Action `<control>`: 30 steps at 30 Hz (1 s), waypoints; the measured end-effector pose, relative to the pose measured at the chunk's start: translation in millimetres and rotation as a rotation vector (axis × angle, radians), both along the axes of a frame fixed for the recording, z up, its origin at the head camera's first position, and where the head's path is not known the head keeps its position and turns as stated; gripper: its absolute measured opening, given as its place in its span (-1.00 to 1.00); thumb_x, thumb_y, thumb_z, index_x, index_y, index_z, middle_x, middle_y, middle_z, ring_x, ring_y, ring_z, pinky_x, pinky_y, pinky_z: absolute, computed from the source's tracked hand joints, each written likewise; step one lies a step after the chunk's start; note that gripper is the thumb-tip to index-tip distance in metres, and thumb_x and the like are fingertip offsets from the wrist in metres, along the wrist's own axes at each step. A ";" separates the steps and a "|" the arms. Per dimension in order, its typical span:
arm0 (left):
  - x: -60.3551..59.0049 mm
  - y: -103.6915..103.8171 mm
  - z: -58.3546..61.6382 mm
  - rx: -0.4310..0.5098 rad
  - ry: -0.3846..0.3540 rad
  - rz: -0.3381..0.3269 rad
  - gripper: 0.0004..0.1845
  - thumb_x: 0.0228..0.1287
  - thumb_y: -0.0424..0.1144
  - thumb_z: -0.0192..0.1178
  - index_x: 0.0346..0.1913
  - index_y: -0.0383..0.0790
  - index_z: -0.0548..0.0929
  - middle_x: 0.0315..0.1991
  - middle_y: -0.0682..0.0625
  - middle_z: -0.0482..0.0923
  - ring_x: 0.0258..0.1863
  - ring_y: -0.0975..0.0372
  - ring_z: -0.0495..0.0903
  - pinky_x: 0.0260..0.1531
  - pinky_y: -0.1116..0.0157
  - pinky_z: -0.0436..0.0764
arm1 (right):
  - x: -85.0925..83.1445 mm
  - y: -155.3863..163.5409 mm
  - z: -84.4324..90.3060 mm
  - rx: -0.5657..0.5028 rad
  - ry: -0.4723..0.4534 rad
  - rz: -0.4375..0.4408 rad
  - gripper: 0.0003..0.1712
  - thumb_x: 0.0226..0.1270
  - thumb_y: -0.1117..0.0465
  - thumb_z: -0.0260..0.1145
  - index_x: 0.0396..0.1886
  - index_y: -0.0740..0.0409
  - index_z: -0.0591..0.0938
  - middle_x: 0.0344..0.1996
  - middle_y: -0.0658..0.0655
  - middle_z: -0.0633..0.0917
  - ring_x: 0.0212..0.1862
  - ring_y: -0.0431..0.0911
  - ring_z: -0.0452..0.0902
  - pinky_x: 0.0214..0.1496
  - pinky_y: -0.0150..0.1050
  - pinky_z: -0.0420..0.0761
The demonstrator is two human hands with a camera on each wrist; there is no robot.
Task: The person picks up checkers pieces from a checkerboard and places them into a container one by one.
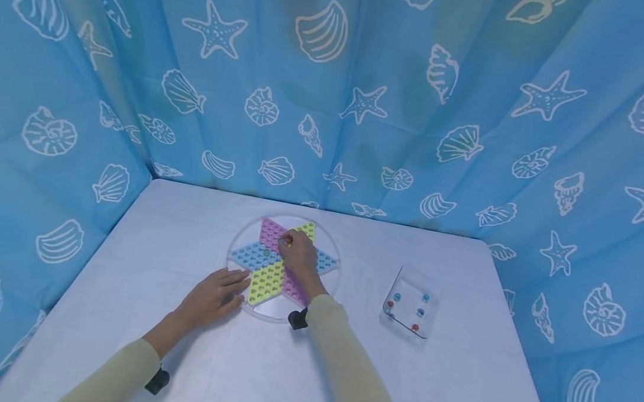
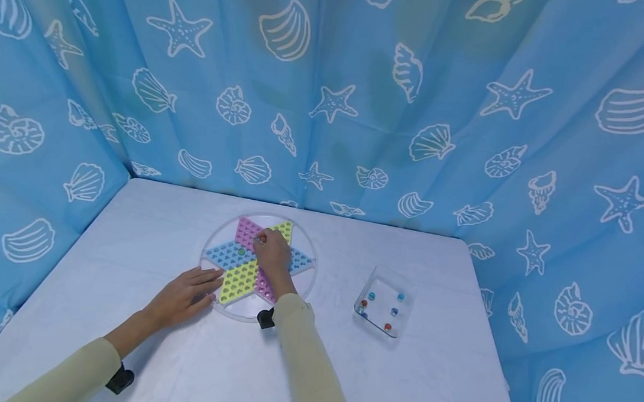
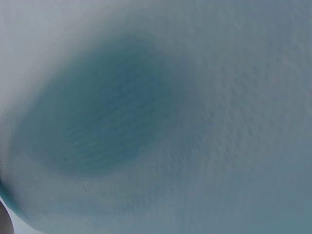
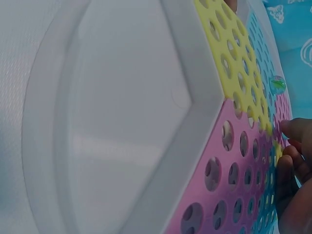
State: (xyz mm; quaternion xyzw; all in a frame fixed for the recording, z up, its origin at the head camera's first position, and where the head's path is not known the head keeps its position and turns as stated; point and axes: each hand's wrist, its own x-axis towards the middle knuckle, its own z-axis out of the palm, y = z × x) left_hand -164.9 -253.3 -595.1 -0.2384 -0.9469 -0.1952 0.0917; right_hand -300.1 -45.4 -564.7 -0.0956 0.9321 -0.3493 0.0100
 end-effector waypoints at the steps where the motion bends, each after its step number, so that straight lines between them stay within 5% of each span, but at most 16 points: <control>1: 0.0 0.5 0.0 0.002 0.001 0.000 -0.54 0.36 -0.10 0.25 0.26 -0.20 0.60 0.34 -0.06 0.47 0.35 0.00 0.39 0.43 0.00 0.22 | 0.1 -0.1 -0.2 0.001 0.001 -0.005 -0.82 0.39 0.12 0.34 -0.09 0.05 0.70 -0.30 -0.03 0.59 -0.27 -0.13 0.50 -0.21 -0.20 0.56; 6: -0.3 1.7 0.1 0.004 0.022 -0.018 -0.54 0.36 -0.12 0.25 0.25 -0.22 0.61 0.33 -0.08 0.47 0.34 -0.01 0.41 0.42 -0.02 0.23 | -1.0 1.4 -2.5 -0.031 0.001 -0.018 -0.84 0.40 0.11 0.34 -0.11 0.04 0.69 -0.28 -0.04 0.63 -0.25 -0.14 0.54 -0.19 -0.20 0.58; 16: 0.7 0.5 2.5 -0.008 0.023 -0.017 -0.54 0.36 -0.11 0.24 0.25 -0.22 0.60 0.34 -0.08 0.47 0.33 0.00 0.41 0.42 -0.01 0.23 | -0.5 8.2 0.4 -0.268 0.007 -0.023 -0.89 0.33 0.28 0.34 -0.18 0.19 0.68 -0.31 0.05 0.72 -0.24 -0.09 0.68 -0.15 -0.23 0.70; 30: 1.4 2.5 3.1 0.005 0.028 -0.018 -0.54 0.35 -0.13 0.25 0.24 -0.24 0.61 0.32 -0.10 0.49 0.32 -0.02 0.42 0.42 -0.03 0.23 | 4.7 31.4 23.0 -0.376 -0.124 -0.016 -0.80 0.24 0.29 0.42 -0.12 0.14 0.72 -0.30 -0.02 0.73 -0.23 -0.13 0.69 -0.09 -0.23 0.68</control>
